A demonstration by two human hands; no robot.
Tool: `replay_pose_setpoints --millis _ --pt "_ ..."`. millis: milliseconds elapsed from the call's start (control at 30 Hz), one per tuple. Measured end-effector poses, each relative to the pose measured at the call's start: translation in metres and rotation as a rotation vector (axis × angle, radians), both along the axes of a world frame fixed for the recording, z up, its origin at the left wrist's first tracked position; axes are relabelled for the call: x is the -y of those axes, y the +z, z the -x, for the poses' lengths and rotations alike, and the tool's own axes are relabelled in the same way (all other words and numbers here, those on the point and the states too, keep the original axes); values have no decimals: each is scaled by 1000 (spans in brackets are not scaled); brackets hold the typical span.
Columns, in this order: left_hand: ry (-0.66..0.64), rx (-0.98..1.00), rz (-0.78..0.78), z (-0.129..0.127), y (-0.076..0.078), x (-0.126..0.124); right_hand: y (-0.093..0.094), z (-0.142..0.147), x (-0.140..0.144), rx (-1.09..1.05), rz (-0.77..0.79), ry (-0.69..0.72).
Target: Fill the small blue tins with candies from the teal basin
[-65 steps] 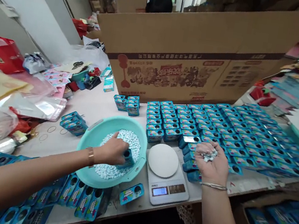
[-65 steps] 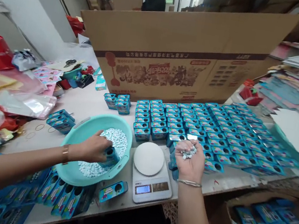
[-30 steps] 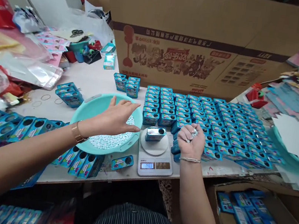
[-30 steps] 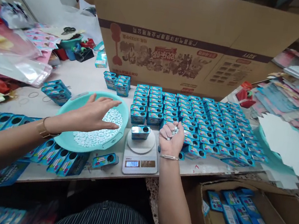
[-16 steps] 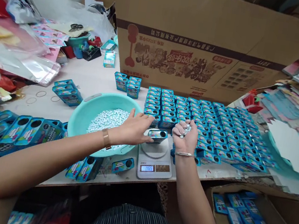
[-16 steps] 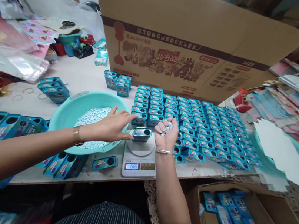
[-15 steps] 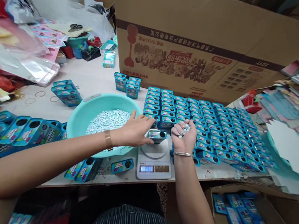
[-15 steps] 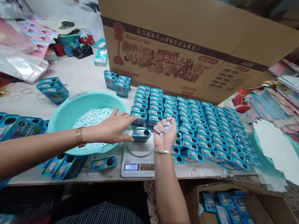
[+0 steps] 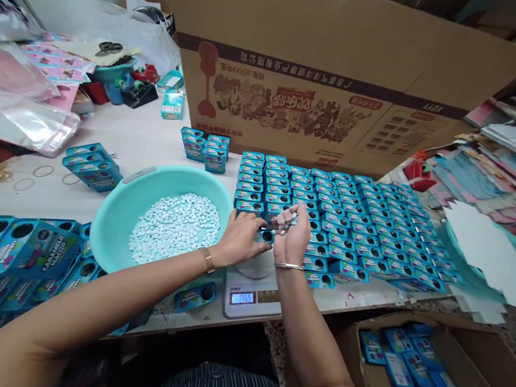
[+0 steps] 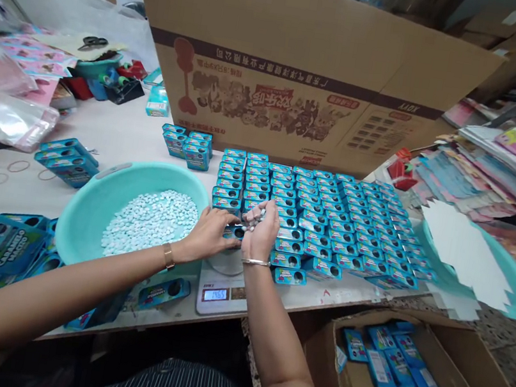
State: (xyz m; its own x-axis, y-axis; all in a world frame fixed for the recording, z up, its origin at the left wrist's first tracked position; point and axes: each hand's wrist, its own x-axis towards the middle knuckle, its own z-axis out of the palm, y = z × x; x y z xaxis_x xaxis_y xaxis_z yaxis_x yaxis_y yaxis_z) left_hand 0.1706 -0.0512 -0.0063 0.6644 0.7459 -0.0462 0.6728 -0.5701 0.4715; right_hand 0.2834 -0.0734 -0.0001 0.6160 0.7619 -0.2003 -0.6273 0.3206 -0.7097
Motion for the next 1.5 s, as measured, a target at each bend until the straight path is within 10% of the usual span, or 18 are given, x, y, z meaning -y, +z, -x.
replay_pose_setpoints --millis 567,1500 --pt "23 -12 -85 16 29 -8 20 -48 24 -453 -121 148" --pt "-45 -90 -55 3 6 3 -2 0 2 -52 30 -1"
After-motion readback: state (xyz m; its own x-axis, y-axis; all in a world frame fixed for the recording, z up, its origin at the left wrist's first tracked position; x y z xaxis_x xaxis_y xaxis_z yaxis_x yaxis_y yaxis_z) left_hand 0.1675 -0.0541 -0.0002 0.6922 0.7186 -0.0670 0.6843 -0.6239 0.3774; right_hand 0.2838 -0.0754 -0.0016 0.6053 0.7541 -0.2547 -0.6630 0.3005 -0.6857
